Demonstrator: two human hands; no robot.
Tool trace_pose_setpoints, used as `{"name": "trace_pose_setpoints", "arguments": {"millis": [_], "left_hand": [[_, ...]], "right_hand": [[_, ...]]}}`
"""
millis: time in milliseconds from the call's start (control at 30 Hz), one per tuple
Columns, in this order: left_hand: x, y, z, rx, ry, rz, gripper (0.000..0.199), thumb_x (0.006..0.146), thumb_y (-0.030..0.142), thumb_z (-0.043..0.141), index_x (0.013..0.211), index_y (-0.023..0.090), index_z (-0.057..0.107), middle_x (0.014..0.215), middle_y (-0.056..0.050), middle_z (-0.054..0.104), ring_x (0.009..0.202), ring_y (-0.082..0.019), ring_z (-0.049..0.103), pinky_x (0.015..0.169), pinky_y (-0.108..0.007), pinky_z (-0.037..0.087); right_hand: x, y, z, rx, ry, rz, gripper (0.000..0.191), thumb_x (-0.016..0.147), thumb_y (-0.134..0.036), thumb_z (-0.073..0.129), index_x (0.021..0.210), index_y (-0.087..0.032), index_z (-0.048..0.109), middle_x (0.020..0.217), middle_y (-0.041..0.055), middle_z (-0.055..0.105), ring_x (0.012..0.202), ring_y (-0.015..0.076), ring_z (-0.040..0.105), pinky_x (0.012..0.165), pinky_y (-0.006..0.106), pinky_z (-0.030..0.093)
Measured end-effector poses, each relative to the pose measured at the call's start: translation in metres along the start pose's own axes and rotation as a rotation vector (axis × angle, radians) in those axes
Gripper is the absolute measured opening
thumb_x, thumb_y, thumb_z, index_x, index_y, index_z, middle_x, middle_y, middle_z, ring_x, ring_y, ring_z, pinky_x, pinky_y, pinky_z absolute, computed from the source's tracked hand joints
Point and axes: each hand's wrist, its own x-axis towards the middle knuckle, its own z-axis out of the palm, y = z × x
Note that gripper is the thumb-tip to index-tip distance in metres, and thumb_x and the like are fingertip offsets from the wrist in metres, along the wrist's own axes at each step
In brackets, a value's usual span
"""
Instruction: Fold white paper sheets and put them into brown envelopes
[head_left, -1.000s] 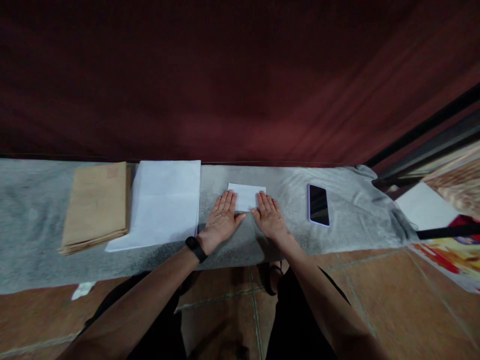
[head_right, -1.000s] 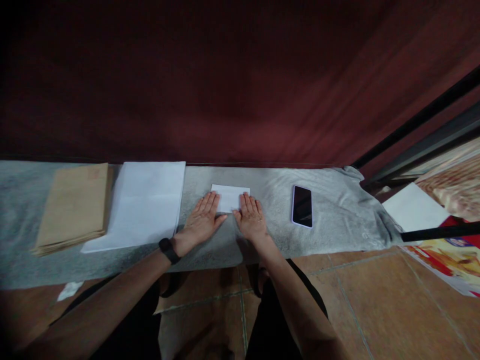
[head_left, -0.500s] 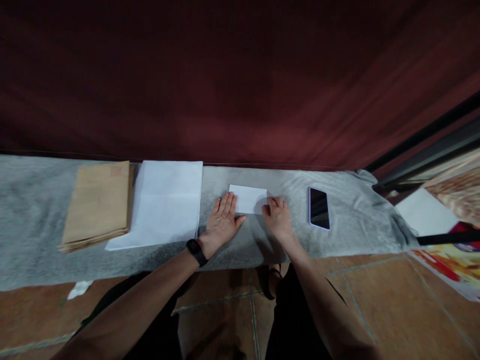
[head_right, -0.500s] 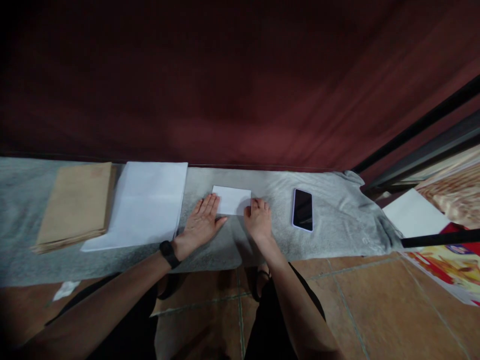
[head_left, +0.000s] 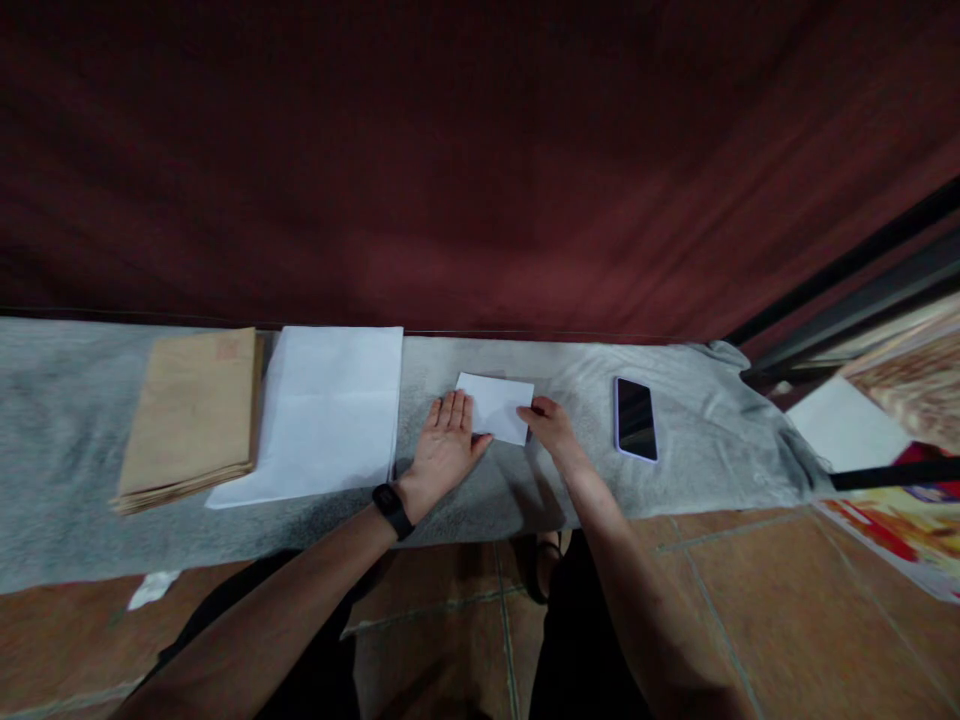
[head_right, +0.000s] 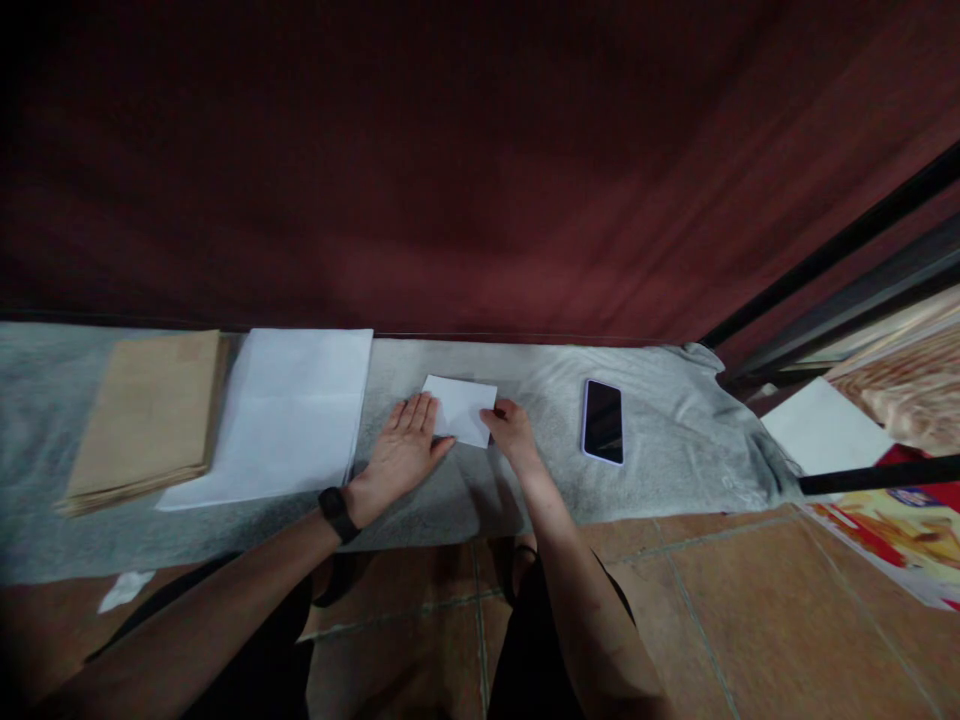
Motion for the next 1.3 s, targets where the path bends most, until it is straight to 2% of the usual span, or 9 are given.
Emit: {"name": "trace_pose_setpoints", "arguments": {"millis": [133, 267, 467, 600, 733, 967, 1067, 1167, 1300], "left_hand": [[0.004, 0.002, -0.011, -0.025, 0.038, 0.047, 0.079, 0.097, 0.054, 0.047, 0.154, 0.001, 0.035, 0.159, -0.024, 0.038, 0.148, -0.035, 0.037, 0.122, -0.050, 0.026], [0.011, 0.001, -0.025, -0.200, 0.122, 0.006, 0.054, 0.102, 0.030, 0.040, 0.151, 0.010, 0.043, 0.149, -0.018, 0.054, 0.133, -0.032, 0.055, 0.110, -0.045, 0.042], [0.024, -0.001, -0.027, -1.106, 0.259, -0.394, 0.051, 0.102, 0.053, 0.040, 0.097, 0.013, 0.072, 0.091, -0.012, 0.075, 0.087, -0.025, 0.070, 0.077, -0.034, 0.053], [0.021, 0.012, -0.020, -1.771, 0.236, -0.554, 0.051, 0.089, 0.063, 0.061, 0.102, 0.014, 0.069, 0.098, -0.009, 0.075, 0.082, -0.019, 0.068, 0.070, -0.029, 0.052], [0.011, 0.023, -0.020, -1.977, 0.079, -0.619, 0.049, 0.083, 0.057, 0.073, 0.108, 0.015, 0.067, 0.100, -0.009, 0.075, 0.080, -0.017, 0.069, 0.069, -0.029, 0.055], [-0.007, 0.021, -0.024, -1.753, -0.408, -0.559, 0.054, 0.091, 0.064, 0.053, 0.079, 0.013, 0.068, 0.069, -0.008, 0.070, 0.059, -0.015, 0.065, 0.056, -0.026, 0.049], [-0.011, 0.020, -0.026, -1.354, -0.114, -0.324, 0.048, 0.097, 0.058, 0.045, 0.083, 0.018, 0.069, 0.076, -0.007, 0.072, 0.071, -0.019, 0.068, 0.068, -0.031, 0.054], [-0.011, 0.017, -0.026, -0.836, 0.156, 0.001, 0.040, 0.102, 0.043, 0.041, 0.120, 0.020, 0.068, 0.129, -0.012, 0.069, 0.125, -0.026, 0.060, 0.108, -0.044, 0.046], [-0.012, 0.016, -0.012, -0.319, 0.133, 0.118, 0.052, 0.102, 0.037, 0.040, 0.150, 0.015, 0.046, 0.162, -0.014, 0.038, 0.153, -0.031, 0.027, 0.124, -0.055, 0.025]], "right_hand": [[-0.004, -0.014, 0.001, 0.452, -0.061, 0.007, 0.031, 0.066, -0.047, 0.076, 0.074, -0.022, 0.060, 0.062, -0.0055, 0.061, 0.059, 0.0132, 0.055, 0.057, 0.024, 0.041], [-0.011, -0.030, -0.001, 0.655, -0.159, -0.020, 0.039, 0.070, -0.057, 0.078, 0.081, -0.023, 0.063, 0.071, -0.0031, 0.066, 0.067, 0.0143, 0.060, 0.065, 0.026, 0.047], [-0.013, -0.025, -0.001, 0.627, -0.042, 0.093, 0.044, 0.073, -0.058, 0.076, 0.094, -0.021, 0.067, 0.091, 0.0017, 0.072, 0.071, 0.0132, 0.063, 0.066, 0.026, 0.051], [-0.018, -0.018, 0.009, 0.641, -0.190, 0.157, 0.044, 0.071, -0.052, 0.080, 0.098, -0.020, 0.068, 0.091, 0.0033, 0.073, 0.071, 0.0146, 0.066, 0.065, 0.028, 0.054], [-0.018, -0.017, 0.018, 0.571, -0.201, 0.088, 0.036, 0.067, -0.043, 0.079, 0.091, -0.019, 0.068, 0.078, -0.0007, 0.070, 0.063, 0.0130, 0.062, 0.061, 0.026, 0.054], [-0.004, -0.002, 0.010, 0.168, -0.125, 0.059, 0.010, 0.071, -0.030, 0.060, 0.073, -0.021, 0.059, 0.053, -0.0077, 0.051, 0.048, 0.0105, 0.051, 0.047, 0.021, 0.041], [-0.002, 0.003, 0.005, 0.003, -0.174, 0.044, 0.005, 0.073, -0.024, 0.056, 0.071, -0.020, 0.058, 0.052, -0.0075, 0.050, 0.047, 0.0102, 0.049, 0.046, 0.020, 0.039], [-0.001, 0.005, 0.003, -0.065, -0.171, 0.020, 0.007, 0.072, -0.017, 0.054, 0.068, -0.020, 0.060, 0.052, -0.0066, 0.052, 0.048, 0.0103, 0.050, 0.048, 0.020, 0.037], [0.001, 0.005, 0.002, -0.230, -0.113, -0.057, 0.016, 0.074, -0.013, 0.052, 0.074, -0.019, 0.066, 0.067, -0.0024, 0.064, 0.066, 0.0136, 0.061, 0.061, 0.022, 0.043]]}}
